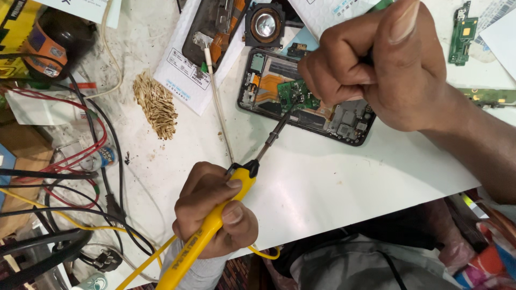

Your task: The person uses a soldering iron and solder wire to apply solder to various points on a disassembled mobile phone's circuit board. The person holds the board steady with one hand while applying heat and solder with the other.

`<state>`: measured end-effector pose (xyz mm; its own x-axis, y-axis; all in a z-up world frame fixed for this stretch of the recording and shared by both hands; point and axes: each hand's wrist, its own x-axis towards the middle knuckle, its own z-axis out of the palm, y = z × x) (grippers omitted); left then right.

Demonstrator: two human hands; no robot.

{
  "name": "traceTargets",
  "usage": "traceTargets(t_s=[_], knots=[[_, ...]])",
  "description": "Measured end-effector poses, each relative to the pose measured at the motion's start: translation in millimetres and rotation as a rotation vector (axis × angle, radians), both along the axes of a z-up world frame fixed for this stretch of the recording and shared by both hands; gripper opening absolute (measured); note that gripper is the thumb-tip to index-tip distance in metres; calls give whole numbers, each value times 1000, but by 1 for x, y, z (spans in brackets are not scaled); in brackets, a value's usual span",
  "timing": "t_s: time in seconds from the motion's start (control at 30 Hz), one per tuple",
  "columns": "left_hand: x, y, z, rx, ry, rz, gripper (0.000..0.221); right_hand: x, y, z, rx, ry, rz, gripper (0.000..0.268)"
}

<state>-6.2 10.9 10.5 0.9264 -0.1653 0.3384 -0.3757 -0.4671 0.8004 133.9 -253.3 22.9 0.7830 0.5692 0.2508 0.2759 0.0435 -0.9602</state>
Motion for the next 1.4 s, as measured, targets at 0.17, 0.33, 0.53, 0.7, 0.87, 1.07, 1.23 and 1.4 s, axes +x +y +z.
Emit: traceTargets(t_s=[0.17, 0.33, 0.53, 0.7, 0.87, 1.07, 1.23, 1.4], knots=[[1, -1, 1, -1, -6, 6, 22, -1, 0, 1, -8, -1, -3, 79], [3, -1, 4, 18, 33, -1, 23, 0, 0, 3, -16, -24, 2, 79], [6, -3, 7, 24, 30, -11, 17, 1, 1, 2, -29, -42, -3, 79], [12, -7, 7, 26, -70, -28, 15, -1, 0, 0, -12, -24, -9, 78], [16, -7, 4, 11, -120, -68, 17, -2, 2, -1, 33, -9, -25, 77], [16, -7, -7, -45, -131, 10, 18, -2, 1, -5, 37, -49, -29, 76], [19, -3, -20, -165, -237, 53, 26, 1, -2, -16, 73, -65, 8, 72], [38, 6, -23, -365, -578, 305, 35, 8, -3, -33, 118, -36, 14, 61]])
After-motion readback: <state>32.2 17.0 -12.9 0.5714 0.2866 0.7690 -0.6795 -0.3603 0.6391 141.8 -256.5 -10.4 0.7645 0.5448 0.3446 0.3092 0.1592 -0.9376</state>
